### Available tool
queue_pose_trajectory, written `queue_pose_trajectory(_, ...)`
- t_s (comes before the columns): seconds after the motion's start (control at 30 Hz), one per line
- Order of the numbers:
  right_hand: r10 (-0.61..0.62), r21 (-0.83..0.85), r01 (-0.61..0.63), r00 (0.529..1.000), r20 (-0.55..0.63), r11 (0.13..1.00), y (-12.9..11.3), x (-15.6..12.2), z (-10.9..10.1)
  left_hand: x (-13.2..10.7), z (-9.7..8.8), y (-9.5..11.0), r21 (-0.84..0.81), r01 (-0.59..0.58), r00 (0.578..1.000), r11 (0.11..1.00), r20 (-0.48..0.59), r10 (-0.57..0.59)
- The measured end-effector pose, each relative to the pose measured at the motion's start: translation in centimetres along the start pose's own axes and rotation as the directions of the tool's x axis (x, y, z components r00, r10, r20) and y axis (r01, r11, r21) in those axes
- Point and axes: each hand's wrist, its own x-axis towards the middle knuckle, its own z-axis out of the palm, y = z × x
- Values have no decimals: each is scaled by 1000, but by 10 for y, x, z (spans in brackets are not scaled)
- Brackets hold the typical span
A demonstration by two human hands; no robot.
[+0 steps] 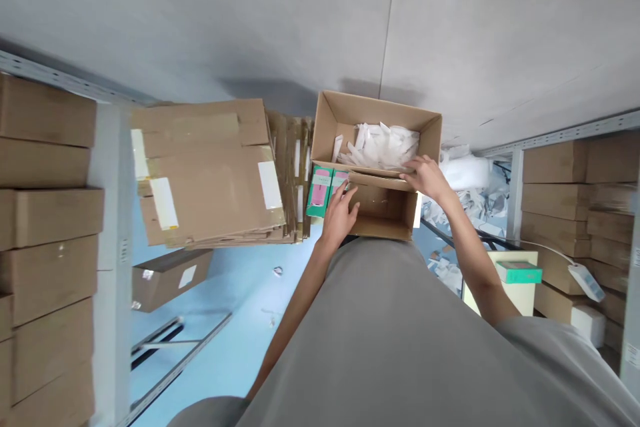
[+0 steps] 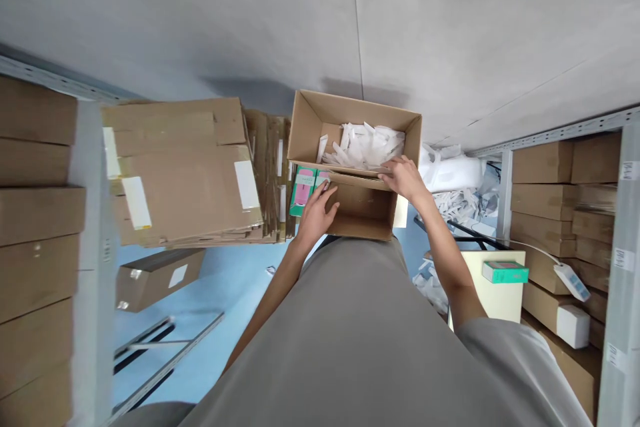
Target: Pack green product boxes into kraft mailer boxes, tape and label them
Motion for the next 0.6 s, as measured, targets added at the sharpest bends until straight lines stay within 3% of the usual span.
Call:
queue_pose_trajectory(0.13, -11, 11, 12, 997, -78, 1000, 7, 37, -15, 0, 0, -1, -15, 13, 1000, 1000, 3, -13)
queue_pose_trajectory(0.27, -4, -100, 6, 1000, 14, 995, 3, 96, -20, -1, 0, -1, -26, 4, 1000, 1000, -2, -4)
queue_pose_trajectory(0.43, 32, -256, 29, 972, 234, 966, -27, 162, -3, -4, -3, 0, -41, 17, 1000, 999, -11, -17)
queue_pose_trajectory(0.6, -40, -289, 137, 947, 318, 947, -55, 203, 22, -6, -8, 3, -59, 20, 1000, 998, -11, -21)
